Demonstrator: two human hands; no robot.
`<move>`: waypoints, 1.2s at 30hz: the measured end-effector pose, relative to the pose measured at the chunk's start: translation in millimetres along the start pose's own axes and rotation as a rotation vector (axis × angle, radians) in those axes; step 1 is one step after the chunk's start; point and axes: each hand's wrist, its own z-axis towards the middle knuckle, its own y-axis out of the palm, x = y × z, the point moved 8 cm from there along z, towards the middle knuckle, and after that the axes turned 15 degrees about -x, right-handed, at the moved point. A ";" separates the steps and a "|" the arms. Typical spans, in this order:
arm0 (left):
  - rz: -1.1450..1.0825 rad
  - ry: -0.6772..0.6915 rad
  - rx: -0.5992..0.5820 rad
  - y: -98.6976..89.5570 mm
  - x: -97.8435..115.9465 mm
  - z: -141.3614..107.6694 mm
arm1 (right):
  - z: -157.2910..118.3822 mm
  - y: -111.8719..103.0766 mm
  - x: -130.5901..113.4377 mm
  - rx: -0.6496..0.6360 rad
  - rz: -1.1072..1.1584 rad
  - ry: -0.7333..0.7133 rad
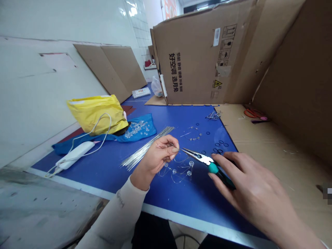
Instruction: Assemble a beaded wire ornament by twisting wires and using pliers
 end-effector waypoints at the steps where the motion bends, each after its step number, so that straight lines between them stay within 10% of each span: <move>1: -0.018 -0.006 -0.002 -0.4 -0.9 0.3 | 0.3 -0.2 0.2 0.003 -0.010 0.004; 27: 0.016 -0.132 -0.004 1.2 -6.0 0.7 | 1.0 3.3 -8.3 0.006 -0.111 -0.017; 36: 0.092 -0.081 -0.005 -1.3 -1.8 -0.1 | 7.4 0.4 1.6 -0.016 0.243 -0.079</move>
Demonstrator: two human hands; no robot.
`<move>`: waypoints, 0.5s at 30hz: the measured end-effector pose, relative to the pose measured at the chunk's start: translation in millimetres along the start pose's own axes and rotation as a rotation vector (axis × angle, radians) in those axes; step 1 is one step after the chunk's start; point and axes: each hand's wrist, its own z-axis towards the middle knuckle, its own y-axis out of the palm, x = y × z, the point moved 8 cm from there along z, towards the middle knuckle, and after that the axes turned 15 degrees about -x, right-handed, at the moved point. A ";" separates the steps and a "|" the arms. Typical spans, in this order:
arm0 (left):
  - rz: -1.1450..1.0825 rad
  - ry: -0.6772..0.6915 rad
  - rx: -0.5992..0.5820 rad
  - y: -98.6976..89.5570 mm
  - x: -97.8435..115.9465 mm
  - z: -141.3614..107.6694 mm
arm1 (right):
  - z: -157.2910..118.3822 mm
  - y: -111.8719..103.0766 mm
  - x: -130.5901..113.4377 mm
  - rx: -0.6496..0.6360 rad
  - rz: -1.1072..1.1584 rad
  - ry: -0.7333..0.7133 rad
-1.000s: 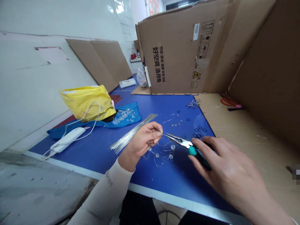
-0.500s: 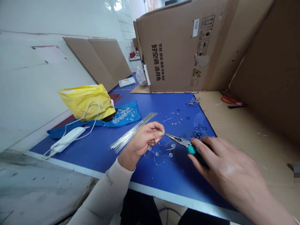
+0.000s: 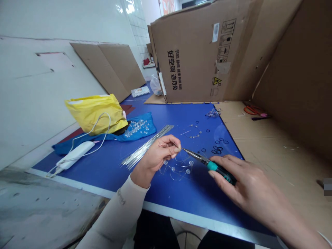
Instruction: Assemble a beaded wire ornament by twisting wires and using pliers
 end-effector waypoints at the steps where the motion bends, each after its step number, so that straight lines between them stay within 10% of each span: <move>1: -0.002 0.012 -0.003 -0.1 0.5 0.2 | 1.0 -0.4 2.3 -0.003 0.052 0.006; 15: -0.036 0.161 0.016 -0.1 8.2 -0.2 | 7.9 15.0 24.7 -0.267 0.660 0.393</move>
